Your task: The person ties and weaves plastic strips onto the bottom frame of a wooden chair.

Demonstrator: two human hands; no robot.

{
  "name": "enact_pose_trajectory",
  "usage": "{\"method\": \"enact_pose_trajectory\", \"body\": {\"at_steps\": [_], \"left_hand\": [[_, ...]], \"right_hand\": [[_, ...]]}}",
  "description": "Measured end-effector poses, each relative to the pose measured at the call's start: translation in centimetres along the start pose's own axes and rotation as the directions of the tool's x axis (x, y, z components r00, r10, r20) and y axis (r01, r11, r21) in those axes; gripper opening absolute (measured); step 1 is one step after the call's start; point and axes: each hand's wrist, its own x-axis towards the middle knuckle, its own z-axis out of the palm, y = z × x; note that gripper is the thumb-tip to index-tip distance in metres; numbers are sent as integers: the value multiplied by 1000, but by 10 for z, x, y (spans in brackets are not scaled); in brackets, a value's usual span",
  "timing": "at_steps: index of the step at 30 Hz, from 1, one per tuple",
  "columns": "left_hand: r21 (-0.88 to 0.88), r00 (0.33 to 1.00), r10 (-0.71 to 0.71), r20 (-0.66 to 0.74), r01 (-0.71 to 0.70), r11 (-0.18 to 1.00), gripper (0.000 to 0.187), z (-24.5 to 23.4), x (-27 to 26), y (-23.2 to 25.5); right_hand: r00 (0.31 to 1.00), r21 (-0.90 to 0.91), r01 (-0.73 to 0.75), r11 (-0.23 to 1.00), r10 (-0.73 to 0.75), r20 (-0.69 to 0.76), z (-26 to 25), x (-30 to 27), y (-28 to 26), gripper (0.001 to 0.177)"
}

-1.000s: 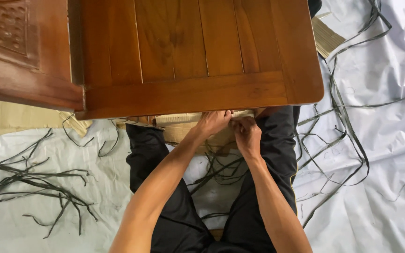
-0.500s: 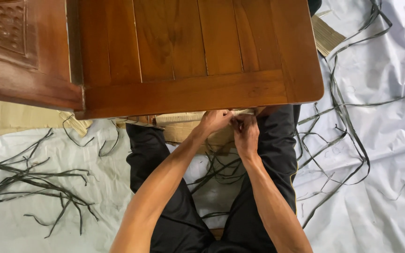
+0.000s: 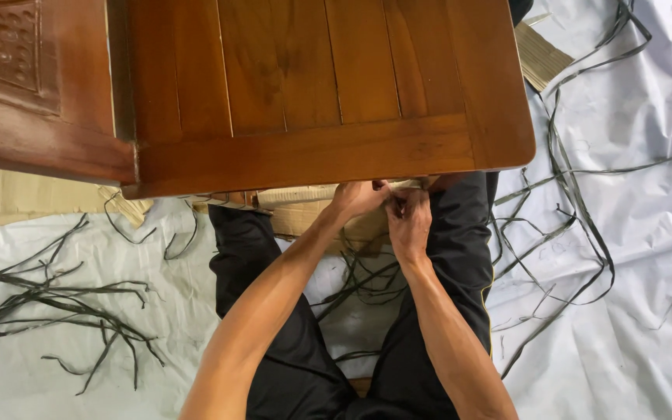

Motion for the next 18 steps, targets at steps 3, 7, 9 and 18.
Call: {"method": "enact_pose_trajectory", "body": {"at_steps": [3, 7, 9, 18], "left_hand": [[-10, 998, 58, 27, -58, 998, 25, -3, 1, 2], [-2, 991, 133, 20, -133, 991, 20, -12, -4, 2], [23, 972, 231, -52, -230, 973, 18, -15, -8, 1], [156, 953, 282, -109, -264, 952, 19, -9, -11, -1]], "right_hand": [[998, 45, -62, 997, 62, -3, -4, 3, -8, 14], [985, 138, -171, 976, 168, 34, -5, 4, -8, 12], [968, 212, -251, 944, 246, 51, -6, 5, -11, 13], [941, 349, -336, 875, 325, 92, 0, 0, -2, 18]]}}
